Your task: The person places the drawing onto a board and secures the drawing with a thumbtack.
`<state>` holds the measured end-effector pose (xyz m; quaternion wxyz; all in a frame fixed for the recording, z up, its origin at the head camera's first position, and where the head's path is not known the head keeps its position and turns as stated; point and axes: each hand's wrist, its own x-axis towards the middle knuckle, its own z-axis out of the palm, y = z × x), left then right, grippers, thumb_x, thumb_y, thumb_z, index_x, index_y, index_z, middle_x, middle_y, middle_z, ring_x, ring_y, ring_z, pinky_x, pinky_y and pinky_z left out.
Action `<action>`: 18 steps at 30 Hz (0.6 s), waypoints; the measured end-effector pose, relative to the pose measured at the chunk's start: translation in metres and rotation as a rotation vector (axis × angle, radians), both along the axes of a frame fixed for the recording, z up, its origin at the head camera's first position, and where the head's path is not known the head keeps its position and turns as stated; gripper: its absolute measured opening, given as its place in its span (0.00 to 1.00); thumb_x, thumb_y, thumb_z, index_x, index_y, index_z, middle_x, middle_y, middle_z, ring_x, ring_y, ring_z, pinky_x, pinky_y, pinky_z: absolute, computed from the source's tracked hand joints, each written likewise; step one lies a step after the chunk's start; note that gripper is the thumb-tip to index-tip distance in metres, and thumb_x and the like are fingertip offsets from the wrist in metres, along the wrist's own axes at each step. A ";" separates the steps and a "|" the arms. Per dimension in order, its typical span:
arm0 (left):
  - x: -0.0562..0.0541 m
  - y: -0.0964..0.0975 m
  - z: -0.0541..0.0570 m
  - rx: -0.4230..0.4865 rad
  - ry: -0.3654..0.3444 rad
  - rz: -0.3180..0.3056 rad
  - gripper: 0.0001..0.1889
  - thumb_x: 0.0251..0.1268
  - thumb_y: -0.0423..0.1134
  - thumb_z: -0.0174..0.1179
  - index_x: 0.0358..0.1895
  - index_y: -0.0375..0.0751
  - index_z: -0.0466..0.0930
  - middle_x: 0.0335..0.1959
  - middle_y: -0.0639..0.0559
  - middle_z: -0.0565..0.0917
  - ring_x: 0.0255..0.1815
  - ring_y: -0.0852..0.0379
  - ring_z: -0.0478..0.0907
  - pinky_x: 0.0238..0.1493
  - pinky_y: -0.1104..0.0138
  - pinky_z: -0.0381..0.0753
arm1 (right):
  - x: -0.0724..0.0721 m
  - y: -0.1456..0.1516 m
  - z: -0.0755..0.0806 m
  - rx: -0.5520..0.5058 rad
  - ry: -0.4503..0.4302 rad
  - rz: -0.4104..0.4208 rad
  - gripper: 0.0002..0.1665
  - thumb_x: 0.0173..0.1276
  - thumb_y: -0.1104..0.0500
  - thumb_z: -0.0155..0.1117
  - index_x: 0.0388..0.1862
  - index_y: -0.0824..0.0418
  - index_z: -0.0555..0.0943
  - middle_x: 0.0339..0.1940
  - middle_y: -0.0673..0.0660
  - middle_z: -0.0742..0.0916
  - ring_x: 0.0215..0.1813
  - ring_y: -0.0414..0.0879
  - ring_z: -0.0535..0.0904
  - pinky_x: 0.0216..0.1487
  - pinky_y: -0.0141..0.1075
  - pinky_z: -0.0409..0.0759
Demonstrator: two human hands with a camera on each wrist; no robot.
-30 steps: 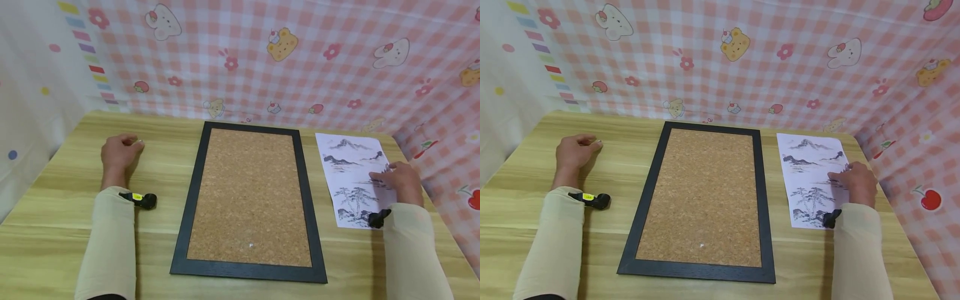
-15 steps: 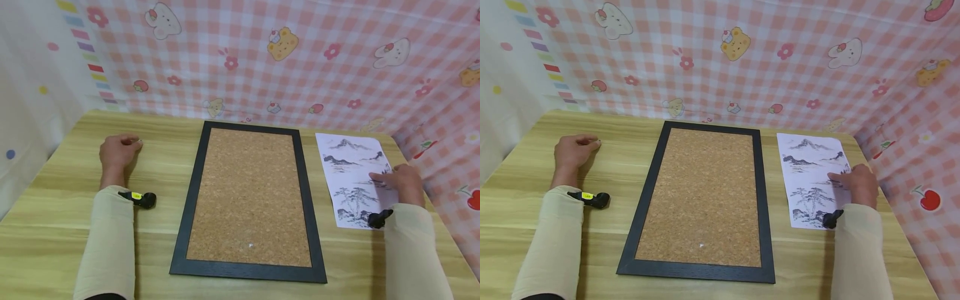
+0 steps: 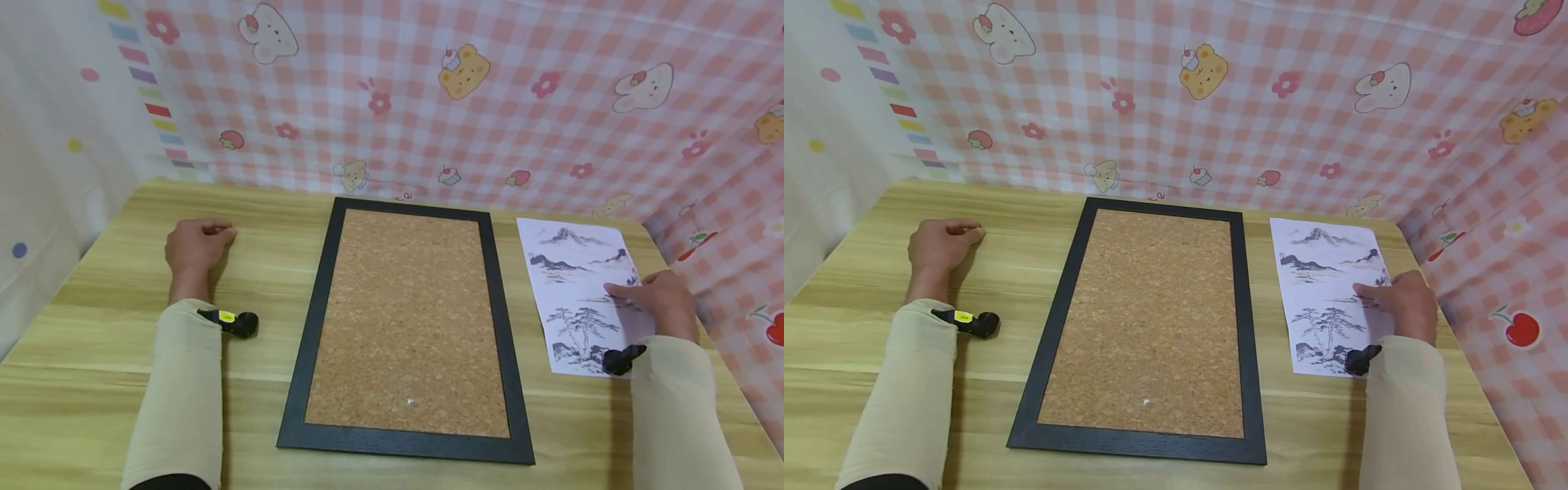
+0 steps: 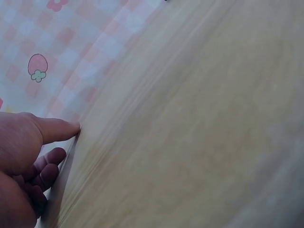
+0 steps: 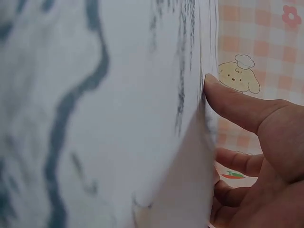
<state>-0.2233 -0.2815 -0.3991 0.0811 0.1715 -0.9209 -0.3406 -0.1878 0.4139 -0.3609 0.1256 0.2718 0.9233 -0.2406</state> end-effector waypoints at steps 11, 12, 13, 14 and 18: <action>0.000 -0.002 0.002 0.030 -0.006 0.041 0.19 0.73 0.47 0.61 0.55 0.36 0.86 0.55 0.37 0.84 0.63 0.36 0.75 0.65 0.47 0.67 | -0.003 0.003 -0.004 -0.044 0.010 -0.046 0.51 0.67 0.38 0.69 0.63 0.82 0.63 0.51 0.75 0.71 0.50 0.65 0.68 0.45 0.49 0.71; 0.001 -0.002 0.002 0.033 -0.010 0.042 0.19 0.73 0.47 0.61 0.55 0.36 0.86 0.55 0.37 0.84 0.63 0.36 0.75 0.65 0.47 0.66 | -0.003 0.003 -0.005 -0.044 0.024 -0.046 0.50 0.68 0.40 0.69 0.63 0.82 0.63 0.51 0.75 0.72 0.50 0.65 0.68 0.45 0.49 0.71; 0.001 -0.002 0.002 0.034 -0.013 0.043 0.19 0.73 0.47 0.61 0.55 0.36 0.86 0.56 0.37 0.84 0.63 0.36 0.75 0.65 0.47 0.67 | -0.003 0.003 -0.005 -0.048 0.042 -0.047 0.49 0.68 0.41 0.69 0.63 0.82 0.64 0.51 0.75 0.72 0.49 0.65 0.69 0.44 0.49 0.71; 0.001 -0.002 0.002 0.036 -0.016 0.045 0.19 0.73 0.47 0.61 0.56 0.36 0.86 0.56 0.36 0.84 0.63 0.36 0.75 0.65 0.47 0.67 | -0.004 0.003 -0.006 -0.053 0.056 -0.049 0.48 0.68 0.43 0.70 0.64 0.81 0.64 0.51 0.75 0.72 0.49 0.65 0.69 0.44 0.49 0.71; 0.001 -0.002 0.002 0.042 -0.018 0.048 0.20 0.74 0.48 0.60 0.56 0.36 0.86 0.57 0.37 0.84 0.63 0.36 0.74 0.65 0.47 0.67 | -0.006 0.003 -0.007 -0.069 0.090 -0.042 0.44 0.70 0.49 0.68 0.66 0.82 0.62 0.53 0.77 0.72 0.50 0.66 0.69 0.46 0.51 0.72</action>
